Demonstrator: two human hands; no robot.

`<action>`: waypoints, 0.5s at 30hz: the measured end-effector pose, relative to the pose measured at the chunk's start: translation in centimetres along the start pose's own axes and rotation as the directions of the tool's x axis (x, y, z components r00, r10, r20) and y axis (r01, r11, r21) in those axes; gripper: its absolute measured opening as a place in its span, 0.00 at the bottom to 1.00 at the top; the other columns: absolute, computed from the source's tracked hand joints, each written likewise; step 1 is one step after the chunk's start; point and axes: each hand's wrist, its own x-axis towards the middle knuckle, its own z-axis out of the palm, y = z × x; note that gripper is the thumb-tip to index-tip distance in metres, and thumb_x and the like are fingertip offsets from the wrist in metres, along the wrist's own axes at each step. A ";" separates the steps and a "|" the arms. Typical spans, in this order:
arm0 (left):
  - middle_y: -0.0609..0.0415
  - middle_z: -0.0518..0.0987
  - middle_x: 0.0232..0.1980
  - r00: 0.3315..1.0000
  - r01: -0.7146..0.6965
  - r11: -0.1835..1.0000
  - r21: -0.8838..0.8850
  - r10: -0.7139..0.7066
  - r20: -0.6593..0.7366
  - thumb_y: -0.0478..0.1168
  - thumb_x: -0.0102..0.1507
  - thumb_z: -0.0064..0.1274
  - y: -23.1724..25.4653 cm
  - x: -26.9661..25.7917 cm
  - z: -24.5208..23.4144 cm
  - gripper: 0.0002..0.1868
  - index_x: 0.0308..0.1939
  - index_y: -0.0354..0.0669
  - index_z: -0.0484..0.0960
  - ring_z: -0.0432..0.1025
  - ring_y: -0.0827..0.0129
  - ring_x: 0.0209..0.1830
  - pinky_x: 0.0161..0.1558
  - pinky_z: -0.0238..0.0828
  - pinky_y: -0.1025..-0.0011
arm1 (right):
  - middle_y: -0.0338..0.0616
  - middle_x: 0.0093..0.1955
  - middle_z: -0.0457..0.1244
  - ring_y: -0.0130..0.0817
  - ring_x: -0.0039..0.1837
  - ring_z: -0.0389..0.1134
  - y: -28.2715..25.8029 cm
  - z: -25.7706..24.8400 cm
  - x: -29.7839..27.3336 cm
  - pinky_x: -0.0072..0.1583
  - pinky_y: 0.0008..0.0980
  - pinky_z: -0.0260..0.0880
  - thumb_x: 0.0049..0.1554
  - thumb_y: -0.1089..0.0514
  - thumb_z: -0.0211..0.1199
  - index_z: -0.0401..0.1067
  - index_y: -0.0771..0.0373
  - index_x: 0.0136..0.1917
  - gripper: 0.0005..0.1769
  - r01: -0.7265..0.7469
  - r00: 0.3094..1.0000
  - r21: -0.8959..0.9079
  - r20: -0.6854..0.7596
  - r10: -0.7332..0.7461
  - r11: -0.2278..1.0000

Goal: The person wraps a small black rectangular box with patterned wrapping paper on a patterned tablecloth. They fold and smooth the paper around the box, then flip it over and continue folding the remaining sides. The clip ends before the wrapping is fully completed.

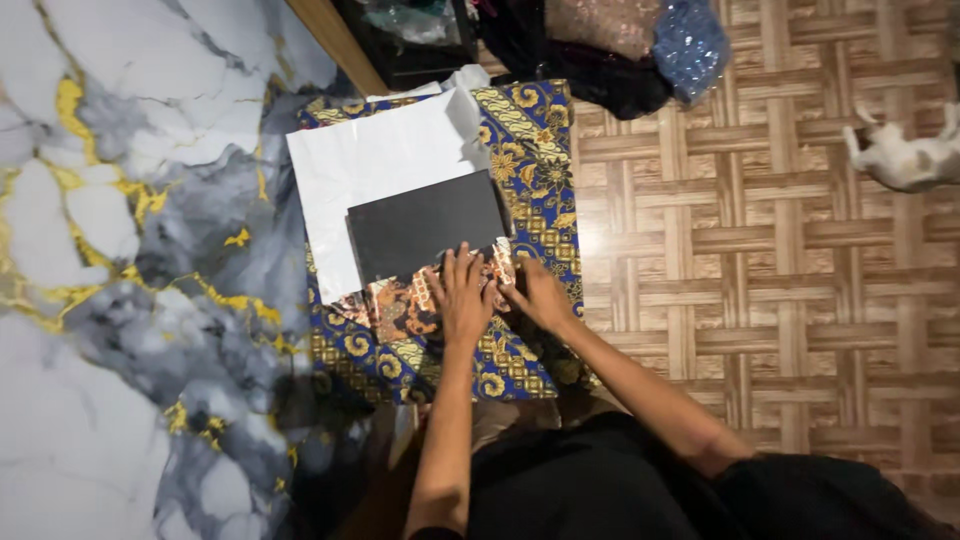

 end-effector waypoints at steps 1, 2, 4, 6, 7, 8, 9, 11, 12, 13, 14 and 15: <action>0.54 0.52 1.00 0.999 -0.018 1.000 0.000 0.018 -0.027 0.62 0.81 0.49 0.0 -0.9 0.2 0.36 0.91 0.54 0.71 0.40 0.51 1.01 0.93 0.18 0.28 | 0.71 0.69 0.70 0.71 0.66 0.74 -0.3 0.0 1.0 0.65 0.61 0.77 0.68 0.44 0.75 0.69 0.72 0.73 0.34 -0.030 0.999 -0.051 0.012 0.030 0.998; 0.56 0.50 1.00 1.000 0.027 1.000 -0.009 -0.027 0.006 0.63 0.81 0.45 0.0 -1.7 0.4 0.36 0.92 0.58 0.68 0.38 0.51 1.00 0.91 0.17 0.27 | 0.72 0.68 0.69 0.73 0.64 0.74 -0.5 0.1 1.6 0.63 0.62 0.77 0.68 0.43 0.75 0.68 0.72 0.70 0.34 -0.061 0.998 -0.105 0.021 0.064 0.993; 0.60 0.45 0.99 0.991 0.111 0.993 -0.029 -0.108 0.074 0.65 0.81 0.38 -0.2 -2.9 0.8 0.37 0.94 0.67 0.61 0.34 0.52 0.99 0.87 0.13 0.25 | 0.71 0.63 0.71 0.72 0.58 0.76 -0.5 0.6 2.4 0.58 0.62 0.79 0.68 0.47 0.73 0.70 0.72 0.67 0.28 -0.042 0.999 -0.074 -0.019 0.041 0.996; 0.61 0.45 1.00 0.993 0.098 0.995 0.021 -0.100 0.065 0.67 0.81 0.35 -0.6 -3.1 1.1 0.37 0.95 0.70 0.58 0.33 0.53 0.99 0.87 0.11 0.25 | 0.69 0.57 0.73 0.71 0.53 0.78 0.0 1.1 2.8 0.55 0.60 0.80 0.69 0.50 0.71 0.72 0.71 0.63 0.22 -0.032 0.998 -0.071 -0.060 0.027 0.997; 0.61 0.44 1.00 0.994 0.092 0.995 0.043 -0.094 0.061 0.68 0.81 0.34 -0.7 -3.1 1.3 0.38 0.95 0.71 0.56 0.33 0.53 1.00 0.87 0.11 0.26 | 0.68 0.54 0.74 0.69 0.51 0.78 0.3 1.5 2.8 0.54 0.59 0.81 0.70 0.51 0.70 0.74 0.70 0.61 0.18 -0.028 0.997 -0.080 -0.079 0.022 0.996; 0.62 0.44 1.00 0.994 0.093 0.995 0.032 -0.094 0.063 0.69 0.81 0.33 -0.8 -3.0 1.4 0.38 0.95 0.72 0.56 0.33 0.54 1.00 0.87 0.10 0.26 | 0.67 0.50 0.75 0.68 0.49 0.79 0.8 1.6 2.8 0.53 0.58 0.82 0.72 0.53 0.69 0.75 0.69 0.59 0.15 -0.022 0.995 -0.091 -0.095 0.013 0.996; 0.62 0.44 1.00 0.993 0.094 0.995 0.020 -0.095 0.065 0.69 0.82 0.32 -0.8 -2.9 1.5 0.38 0.95 0.72 0.56 0.33 0.54 1.00 0.87 0.10 0.27 | 0.66 0.49 0.75 0.67 0.49 0.79 1.2 1.8 2.8 0.52 0.57 0.82 0.70 0.53 0.70 0.76 0.69 0.58 0.15 -0.012 0.994 -0.058 -0.112 0.005 0.998; 0.64 0.43 1.00 0.992 0.104 0.995 0.001 -0.104 0.069 0.70 0.81 0.30 -0.7 -3.1 1.7 0.38 0.95 0.73 0.55 0.32 0.56 1.00 0.88 0.08 0.27 | 0.64 0.46 0.76 0.64 0.47 0.80 2.0 1.7 2.8 0.50 0.55 0.81 0.68 0.54 0.70 0.78 0.69 0.56 0.14 0.018 0.990 0.000 -0.140 -0.018 1.000; 0.64 0.43 1.00 0.992 0.106 0.994 -0.002 -0.106 0.071 0.71 0.81 0.28 -0.7 -3.1 1.6 0.38 0.95 0.73 0.55 0.32 0.57 1.00 0.88 0.08 0.28 | 0.62 0.46 0.76 0.61 0.46 0.81 2.3 1.6 2.9 0.50 0.52 0.82 0.70 0.53 0.69 0.78 0.67 0.57 0.14 -0.051 0.993 0.036 -0.103 0.055 0.998; 0.65 0.42 1.00 0.991 0.109 0.994 -0.004 -0.108 0.073 0.72 0.81 0.27 -0.6 -3.2 1.5 0.39 0.95 0.74 0.55 0.31 0.58 1.00 0.88 0.07 0.28 | 0.60 0.46 0.77 0.57 0.45 0.82 2.5 1.5 2.9 0.51 0.49 0.83 0.72 0.52 0.67 0.79 0.66 0.59 0.14 -0.121 0.990 0.069 -0.062 0.125 0.990; 0.65 0.42 1.00 0.990 0.113 0.994 0.007 -0.114 0.079 0.72 0.81 0.27 -0.6 -3.1 1.4 0.39 0.95 0.75 0.55 0.31 0.58 1.00 0.88 0.07 0.28 | 0.58 0.46 0.77 0.54 0.44 0.82 2.5 1.3 3.1 0.51 0.47 0.84 0.74 0.51 0.65 0.79 0.65 0.60 0.14 -0.188 0.981 0.099 -0.021 0.191 0.977; 0.66 0.42 1.00 0.989 0.118 0.993 0.017 -0.119 0.085 0.73 0.81 0.26 -0.5 -3.1 1.3 0.39 0.95 0.76 0.55 0.30 0.58 1.00 0.88 0.07 0.28 | 0.58 0.46 0.77 0.53 0.45 0.83 2.4 1.0 3.1 0.52 0.47 0.84 0.74 0.51 0.66 0.80 0.65 0.59 0.14 -0.152 0.985 0.099 -0.063 0.159 0.983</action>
